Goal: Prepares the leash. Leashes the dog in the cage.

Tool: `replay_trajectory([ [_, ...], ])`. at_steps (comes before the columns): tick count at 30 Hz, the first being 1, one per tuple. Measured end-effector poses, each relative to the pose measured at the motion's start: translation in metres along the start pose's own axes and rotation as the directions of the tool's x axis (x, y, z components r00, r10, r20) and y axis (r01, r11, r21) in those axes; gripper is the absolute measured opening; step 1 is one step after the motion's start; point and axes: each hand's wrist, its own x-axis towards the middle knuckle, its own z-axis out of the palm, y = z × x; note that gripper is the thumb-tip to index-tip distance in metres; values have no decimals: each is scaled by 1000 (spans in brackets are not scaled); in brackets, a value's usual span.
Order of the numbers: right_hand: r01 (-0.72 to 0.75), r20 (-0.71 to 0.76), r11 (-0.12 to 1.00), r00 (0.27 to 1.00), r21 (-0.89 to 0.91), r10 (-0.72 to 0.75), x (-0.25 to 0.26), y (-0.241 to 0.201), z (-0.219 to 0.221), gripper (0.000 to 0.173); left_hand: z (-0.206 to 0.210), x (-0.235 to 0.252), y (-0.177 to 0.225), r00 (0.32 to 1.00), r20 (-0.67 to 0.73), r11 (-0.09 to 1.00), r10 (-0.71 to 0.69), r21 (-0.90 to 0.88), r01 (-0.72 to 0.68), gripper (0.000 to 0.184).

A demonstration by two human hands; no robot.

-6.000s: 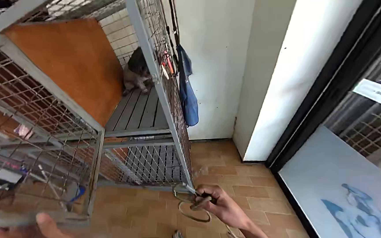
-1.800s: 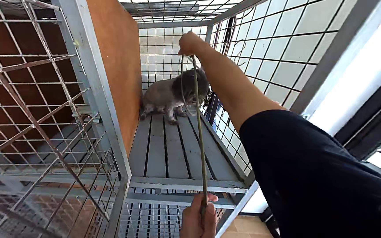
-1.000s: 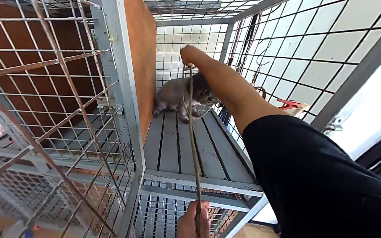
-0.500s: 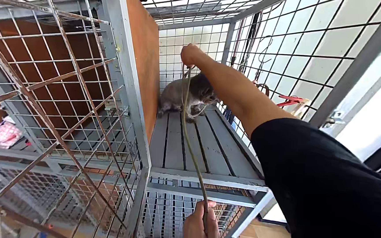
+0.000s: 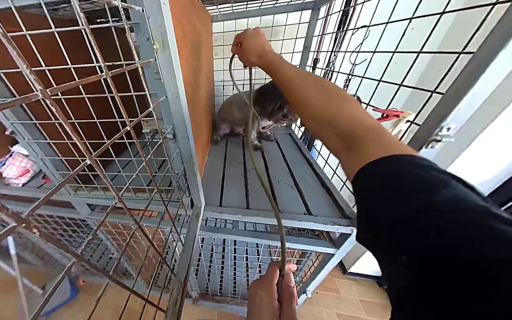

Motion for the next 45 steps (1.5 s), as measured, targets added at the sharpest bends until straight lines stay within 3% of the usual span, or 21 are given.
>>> replay_trajectory([
  [2,78,46,996,996,40,-80,-14,-12,-10,29,-1,-7,3,1000,11,1000,5,-19,-5,29],
  [6,150,-40,968,989,202,-145,-69,-46,-46,31,-6,-20,-1,998,53,994,43,-107,-37,30],
  [11,322,-120,915,946,243,-301,-185,-87,-68,25,-16,-33,-8,979,189,975,79,-217,-36,33],
  [14,339,-131,904,940,260,-315,-275,-99,-61,23,-22,-39,-8,955,284,978,82,-210,-22,34],
  [19,194,-80,910,981,366,-177,-383,-79,-21,21,-38,-41,-16,883,467,999,40,-30,-29,35],
  [23,-123,251,841,968,528,-16,-423,-49,29,37,-42,-32,-15,823,549,972,-147,232,19,41],
  [25,-292,319,741,941,605,110,-439,-45,56,57,-41,-23,-9,795,559,940,-237,338,42,45],
  [26,-351,305,686,932,638,193,-447,-43,70,62,-40,-17,-7,789,550,921,-275,385,52,47],
  [28,-410,291,646,912,644,290,-458,-35,94,52,-37,-5,-5,787,512,876,-344,477,73,53],
  [31,-453,399,671,883,587,247,-470,-19,103,41,-31,13,-2,827,417,818,-377,569,87,57],
  [34,-396,196,650,912,649,360,-473,-17,105,36,-24,35,-1,901,298,806,-314,585,88,56],
  [35,-390,188,665,915,636,358,-473,-14,106,36,-21,43,-1,934,235,816,-268,571,90,53],
  [39,-386,422,698,897,603,131,-468,4,112,36,-1,84,-4,998,19,869,-53,493,37,48],
  [45,-334,417,649,908,684,28,-469,5,127,25,22,169,-25,997,-20,771,-77,633,72,49],
])
